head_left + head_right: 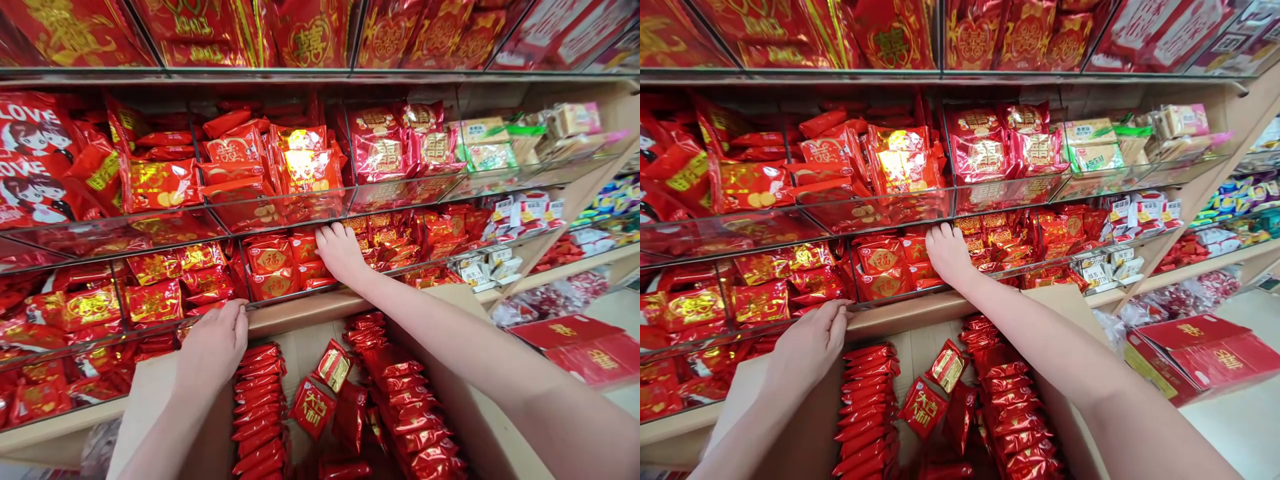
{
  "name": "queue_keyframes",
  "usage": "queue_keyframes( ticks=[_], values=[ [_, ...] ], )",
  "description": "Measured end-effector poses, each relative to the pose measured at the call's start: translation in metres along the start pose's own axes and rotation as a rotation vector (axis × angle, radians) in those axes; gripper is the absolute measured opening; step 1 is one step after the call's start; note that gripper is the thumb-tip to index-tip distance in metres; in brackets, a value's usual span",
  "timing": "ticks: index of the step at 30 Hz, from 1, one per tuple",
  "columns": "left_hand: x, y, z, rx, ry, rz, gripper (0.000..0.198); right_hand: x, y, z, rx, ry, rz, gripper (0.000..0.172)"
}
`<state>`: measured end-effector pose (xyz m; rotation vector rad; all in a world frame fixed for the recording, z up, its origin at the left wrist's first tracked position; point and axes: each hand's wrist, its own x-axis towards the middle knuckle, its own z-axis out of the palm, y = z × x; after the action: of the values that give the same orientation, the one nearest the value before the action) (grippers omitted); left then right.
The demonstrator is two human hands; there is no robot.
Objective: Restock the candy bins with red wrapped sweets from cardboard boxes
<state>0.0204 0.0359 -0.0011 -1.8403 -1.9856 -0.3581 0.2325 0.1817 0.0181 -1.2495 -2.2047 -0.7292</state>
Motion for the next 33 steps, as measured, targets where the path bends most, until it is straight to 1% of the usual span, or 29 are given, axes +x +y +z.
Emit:
queue_keyframes(
  ticks=[3,7,10,12,14,16,17,19,21,22,23,24,25,26,27,28,29,30,31,32,33],
  values=[
    [-0.001,-0.001,0.001,0.002,0.012,0.008,0.034,0.000,0.002,0.004,0.079,-0.040,0.000,0.028],
    [-0.001,-0.001,0.002,-0.007,0.030,0.013,0.035,-0.007,0.001,0.003,0.189,0.000,0.027,0.039],
    [-0.001,-0.001,0.002,-0.010,0.037,0.025,0.035,-0.014,-0.003,0.003,0.230,-0.001,-0.025,0.044],
    [-0.001,-0.001,0.002,-0.002,0.035,0.027,0.036,-0.017,-0.005,0.007,0.237,-0.026,-0.068,0.053],
    [-0.002,-0.001,0.002,0.006,0.033,0.027,0.035,-0.017,-0.006,0.011,0.241,-0.050,-0.095,0.060],
    [-0.002,-0.002,0.002,0.010,0.042,0.034,0.034,-0.014,-0.005,0.010,0.251,-0.066,-0.099,0.062],
    [-0.002,-0.002,0.003,0.011,0.049,0.040,0.034,-0.013,-0.004,0.006,0.262,-0.070,-0.096,0.061],
    [-0.002,-0.003,0.005,0.013,0.066,0.044,0.033,-0.017,-0.006,-0.011,0.303,-0.051,-0.078,0.057],
    [-0.002,-0.003,0.007,0.014,0.079,0.042,0.033,-0.033,-0.014,-0.038,0.387,-0.030,-0.101,0.047],
    [-0.002,-0.003,0.008,0.013,0.084,0.039,0.033,-0.046,-0.020,-0.052,0.444,-0.042,-0.149,0.041],
    [-0.002,-0.003,0.008,0.011,0.085,0.038,0.033,-0.062,-0.029,-0.064,0.510,-0.093,-0.231,0.038],
    [-0.002,-0.003,0.009,0.009,0.085,0.038,0.032,-0.081,-0.038,-0.072,0.563,-0.191,-0.336,0.037],
    [-0.002,-0.003,0.009,0.008,0.084,0.041,0.032,-0.101,-0.049,-0.076,0.600,-0.303,-0.454,0.038],
    [-0.002,-0.003,0.008,0.009,0.081,0.042,0.032,-0.122,-0.059,-0.074,0.619,-0.428,-0.516,0.035],
    [-0.003,-0.002,0.008,0.012,0.078,0.042,0.032,-0.142,-0.070,-0.068,0.610,-0.564,-0.523,0.030],
    [-0.003,-0.002,0.007,0.017,0.076,0.040,0.032,-0.161,-0.080,-0.058,0.599,-0.711,-0.538,0.032],
    [-0.004,-0.002,0.006,0.020,0.074,0.035,0.033,-0.177,-0.088,-0.046,0.567,-0.867,-0.559,0.042],
    [-0.004,-0.002,0.006,0.019,0.071,0.028,0.033,-0.191,-0.096,-0.032,0.530,-0.999,-0.580,0.048],
    [-0.004,-0.001,0.005,0.014,0.067,0.019,0.034,-0.203,-0.102,-0.019,0.497,-1.097,-0.610,0.047],
    [-0.004,-0.001,0.004,0.005,0.064,0.007,0.035,-0.212,-0.107,-0.008,0.468,-1.155,-0.631,0.041],
    [-0.003,-0.001,0.004,-0.006,0.059,-0.004,0.035,-0.219,-0.110,0.000,0.453,-1.171,-0.642,0.033]
  ],
)
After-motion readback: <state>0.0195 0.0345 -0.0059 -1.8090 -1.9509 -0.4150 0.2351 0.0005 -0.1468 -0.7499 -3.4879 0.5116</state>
